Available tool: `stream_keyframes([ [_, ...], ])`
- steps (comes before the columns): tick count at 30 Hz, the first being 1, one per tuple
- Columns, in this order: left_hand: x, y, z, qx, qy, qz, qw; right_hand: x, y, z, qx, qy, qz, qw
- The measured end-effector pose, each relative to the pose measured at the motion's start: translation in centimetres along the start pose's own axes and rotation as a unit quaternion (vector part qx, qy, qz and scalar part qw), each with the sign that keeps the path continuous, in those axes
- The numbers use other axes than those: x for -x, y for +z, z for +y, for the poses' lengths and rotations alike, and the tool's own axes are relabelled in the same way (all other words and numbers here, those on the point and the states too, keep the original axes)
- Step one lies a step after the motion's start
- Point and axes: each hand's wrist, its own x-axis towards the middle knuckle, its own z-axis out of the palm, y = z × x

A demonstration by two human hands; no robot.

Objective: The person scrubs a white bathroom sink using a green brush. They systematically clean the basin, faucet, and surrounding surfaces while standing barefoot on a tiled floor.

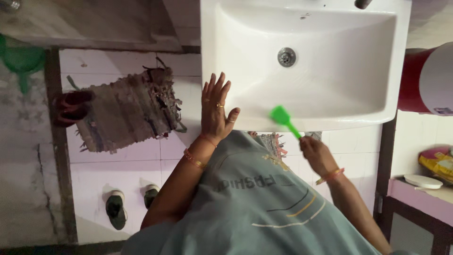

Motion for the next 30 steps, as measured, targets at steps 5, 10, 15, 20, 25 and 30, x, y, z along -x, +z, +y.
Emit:
stream_keyframes([
  [5,-0.1,0.1,-0.2,-0.022,-0.004,-0.028,0.999,7.6,-6.2,4.3,-0.076,0.255,0.117,0.957],
  [10,-0.5,0.3,0.1,-0.060,-0.012,-0.046,0.997,7.4,-3.1,1.7,-0.112,0.202,0.189,0.954],
  [15,-0.7,0.2,0.4,-0.079,-0.005,-0.058,0.995,8.0,0.0,-4.9,-0.266,0.290,0.125,0.911],
  [20,-0.7,0.0,0.5,-0.075,-0.014,-0.073,0.994,10.1,-2.8,-0.8,-0.307,0.350,0.251,0.848],
  [25,-0.9,0.1,0.7,-0.085,-0.016,-0.073,0.994,6.2,2.7,-10.2,-0.356,0.243,0.117,0.895],
  [30,-0.8,0.3,0.5,-0.110,-0.015,-0.074,0.991,8.5,-1.5,-2.0,-0.422,0.328,0.256,0.805],
])
